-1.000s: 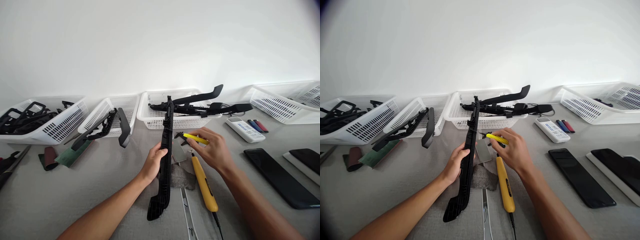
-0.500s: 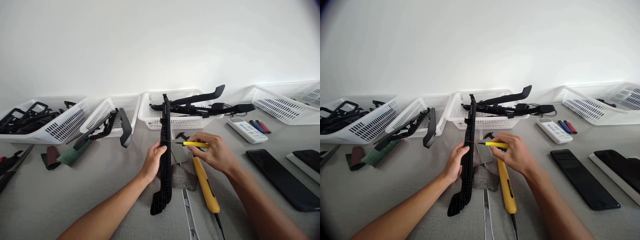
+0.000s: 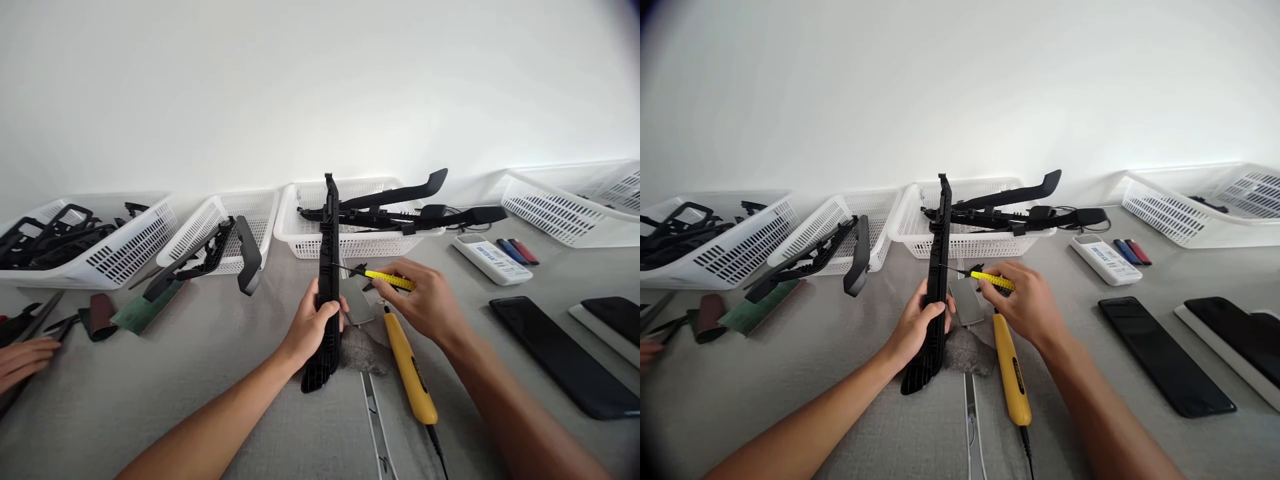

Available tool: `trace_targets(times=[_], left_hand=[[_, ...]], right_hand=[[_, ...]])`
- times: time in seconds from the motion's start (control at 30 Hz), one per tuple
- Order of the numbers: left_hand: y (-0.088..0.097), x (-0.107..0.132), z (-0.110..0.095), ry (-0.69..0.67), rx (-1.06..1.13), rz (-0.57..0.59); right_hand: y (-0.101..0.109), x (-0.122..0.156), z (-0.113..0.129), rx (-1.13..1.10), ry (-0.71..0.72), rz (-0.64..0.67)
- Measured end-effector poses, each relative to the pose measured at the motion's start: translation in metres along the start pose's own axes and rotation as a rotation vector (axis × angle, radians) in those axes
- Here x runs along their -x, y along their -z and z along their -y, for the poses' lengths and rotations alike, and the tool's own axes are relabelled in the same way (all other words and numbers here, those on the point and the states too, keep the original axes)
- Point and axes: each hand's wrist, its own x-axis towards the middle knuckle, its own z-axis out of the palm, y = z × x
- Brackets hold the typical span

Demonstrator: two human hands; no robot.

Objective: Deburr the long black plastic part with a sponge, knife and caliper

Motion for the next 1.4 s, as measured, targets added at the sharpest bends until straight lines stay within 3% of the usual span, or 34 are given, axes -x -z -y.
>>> trace_targets(times=[0.57, 0.77, 1.2, 1.4], left_hand=[[0.004, -0.0028, 0.0065, -0.014, 0.058, -0.021], [0.0009, -0.0026, 0.0039, -0.024, 0.015, -0.018], [0.0021, -0.0049, 0.0031, -0.041, -0.032, -0.016], [0.002, -0.0032, 0.0008, -0.006, -0.011, 0.0]], right_hand=[[0.0043, 0.0005, 0.0038, -0.013, -0.016, 0.098], [-0.0033, 0.0002, 0.0013, -0.039, 0.028, 0.008], [-0.0016, 0.0016, 0.0053, -0.048, 0.007, 0.104], [-0.0032, 0.0014, 0.003, 0.003, -0.001, 0.026]])
